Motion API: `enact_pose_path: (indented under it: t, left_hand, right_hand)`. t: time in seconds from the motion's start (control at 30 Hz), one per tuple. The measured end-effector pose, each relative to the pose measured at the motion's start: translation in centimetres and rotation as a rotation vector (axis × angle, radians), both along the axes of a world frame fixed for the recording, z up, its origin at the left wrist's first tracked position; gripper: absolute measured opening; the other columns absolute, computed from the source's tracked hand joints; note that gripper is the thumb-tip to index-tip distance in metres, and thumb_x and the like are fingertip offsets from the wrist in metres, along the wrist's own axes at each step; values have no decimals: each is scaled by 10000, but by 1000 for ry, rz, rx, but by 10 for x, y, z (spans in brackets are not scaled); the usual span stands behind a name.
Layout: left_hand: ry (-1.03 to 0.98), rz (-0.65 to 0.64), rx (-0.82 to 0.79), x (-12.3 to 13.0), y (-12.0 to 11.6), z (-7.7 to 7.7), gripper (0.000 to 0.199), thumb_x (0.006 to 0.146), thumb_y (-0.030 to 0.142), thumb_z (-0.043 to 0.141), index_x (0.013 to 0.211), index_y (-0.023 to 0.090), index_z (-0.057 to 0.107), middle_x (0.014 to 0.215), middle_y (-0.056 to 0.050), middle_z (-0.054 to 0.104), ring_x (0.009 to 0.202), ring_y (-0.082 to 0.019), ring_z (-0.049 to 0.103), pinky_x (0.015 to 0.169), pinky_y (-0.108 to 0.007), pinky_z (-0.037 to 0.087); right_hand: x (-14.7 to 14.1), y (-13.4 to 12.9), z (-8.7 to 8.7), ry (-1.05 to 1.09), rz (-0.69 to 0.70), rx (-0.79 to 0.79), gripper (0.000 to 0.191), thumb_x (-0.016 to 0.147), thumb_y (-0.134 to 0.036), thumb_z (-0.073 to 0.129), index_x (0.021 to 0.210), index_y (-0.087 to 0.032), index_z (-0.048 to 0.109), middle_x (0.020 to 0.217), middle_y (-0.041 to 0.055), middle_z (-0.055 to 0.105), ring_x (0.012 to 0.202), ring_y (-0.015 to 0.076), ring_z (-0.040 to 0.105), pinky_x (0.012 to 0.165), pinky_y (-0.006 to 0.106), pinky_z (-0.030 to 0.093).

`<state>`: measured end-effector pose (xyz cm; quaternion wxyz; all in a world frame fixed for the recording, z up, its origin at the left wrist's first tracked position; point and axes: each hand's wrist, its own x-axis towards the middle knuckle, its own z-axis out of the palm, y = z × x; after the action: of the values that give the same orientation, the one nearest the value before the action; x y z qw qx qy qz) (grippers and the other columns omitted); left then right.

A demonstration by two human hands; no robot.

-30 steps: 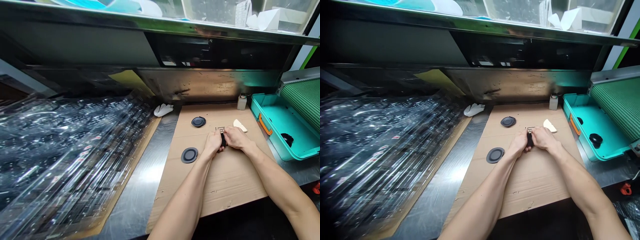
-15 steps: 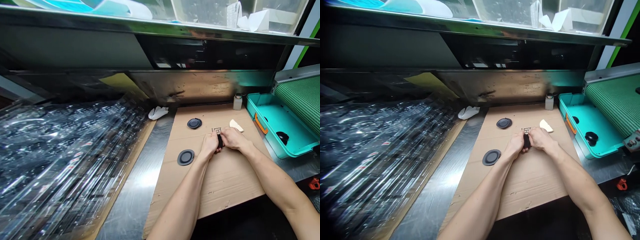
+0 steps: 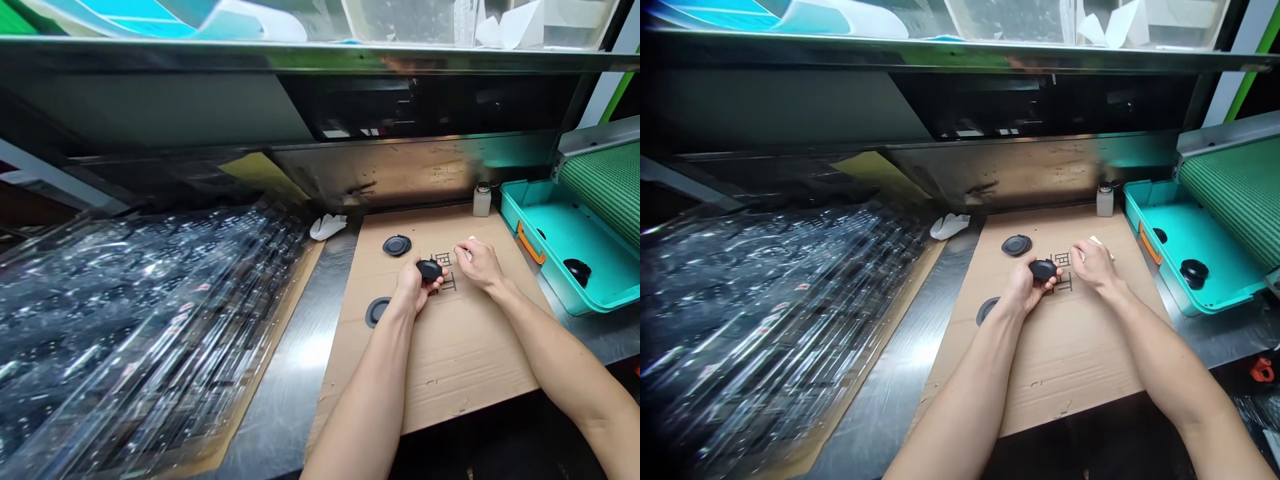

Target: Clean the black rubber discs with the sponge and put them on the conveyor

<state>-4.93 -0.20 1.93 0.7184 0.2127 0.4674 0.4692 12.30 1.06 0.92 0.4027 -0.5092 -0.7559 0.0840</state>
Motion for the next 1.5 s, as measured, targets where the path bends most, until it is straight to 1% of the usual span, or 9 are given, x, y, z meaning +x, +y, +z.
enact_pose_path:
  t: [0.23,0.43,0.53,0.63,0.8,0.97,1.13,1.27,1.5]
  left_hand:
    - [-24,30,2,0,-1,-1,466,1015,315,255,986,44,634,595,-131,673,397,-153,547,338,-211,399]
    - [-40,22,9,-1,-2,-1,468,1020,349,271,959,58,633,602,-119,665,410,-154,562,359,-216,412]
    - [-49,12,57,0,-5,-1,488,1032,385,270,930,71,629,647,-125,681,426,-143,564,381,-217,416]
    - [-81,52,142,4,-6,-5,545,1035,507,312,942,80,638,731,-130,704,466,-134,580,419,-225,437]
    - [-233,207,280,14,-5,-12,489,1049,522,343,1088,129,631,937,-109,732,722,-157,695,657,-264,555]
    - [-420,103,266,9,-7,-13,442,1041,466,363,1211,163,637,1191,-145,719,1091,-254,693,979,-429,541]
    - [-452,118,260,3,-8,-12,377,1048,351,375,1209,149,650,1262,-141,697,1181,-240,660,1058,-420,505]
    - [-463,83,220,2,-5,-15,408,1047,392,357,1155,142,661,1261,-165,691,1185,-260,660,1045,-435,516]
    - [-401,113,164,-3,-2,-17,358,1039,349,356,1103,150,647,1200,-172,697,1109,-287,693,922,-476,575]
  right_hand:
    - [-6,-5,-4,-135,149,-165,222,926,-229,549,884,-219,767,888,31,749,813,161,641,738,249,404]
    - [0,-10,13,-239,19,-292,547,1019,-557,434,758,-206,762,604,13,618,654,163,560,642,274,339]
    - [12,-5,13,-244,-188,-126,392,991,-513,521,1021,-211,769,1004,94,714,992,250,600,846,320,410]
    - [21,3,5,-316,-257,-177,364,921,-381,647,1244,-220,690,1253,149,641,1170,315,530,991,408,399]
    - [-5,-7,5,-135,-149,-148,304,979,-328,542,1207,-177,676,1142,136,678,1093,272,579,1005,382,427]
    - [-50,-44,14,-179,129,3,241,1006,-339,501,1104,-240,698,1212,89,649,1060,252,557,971,373,452]
    - [-44,-47,19,-318,-34,-36,288,988,-267,489,1184,-195,688,1344,165,563,1106,299,479,982,444,443]
    - [-41,-38,14,-381,198,13,242,973,-308,539,1134,-241,707,1340,106,561,1123,267,478,1003,394,443]
    - [4,-2,0,-318,-188,-142,264,971,-296,533,1094,-192,742,1264,149,611,1164,277,488,1025,394,407]
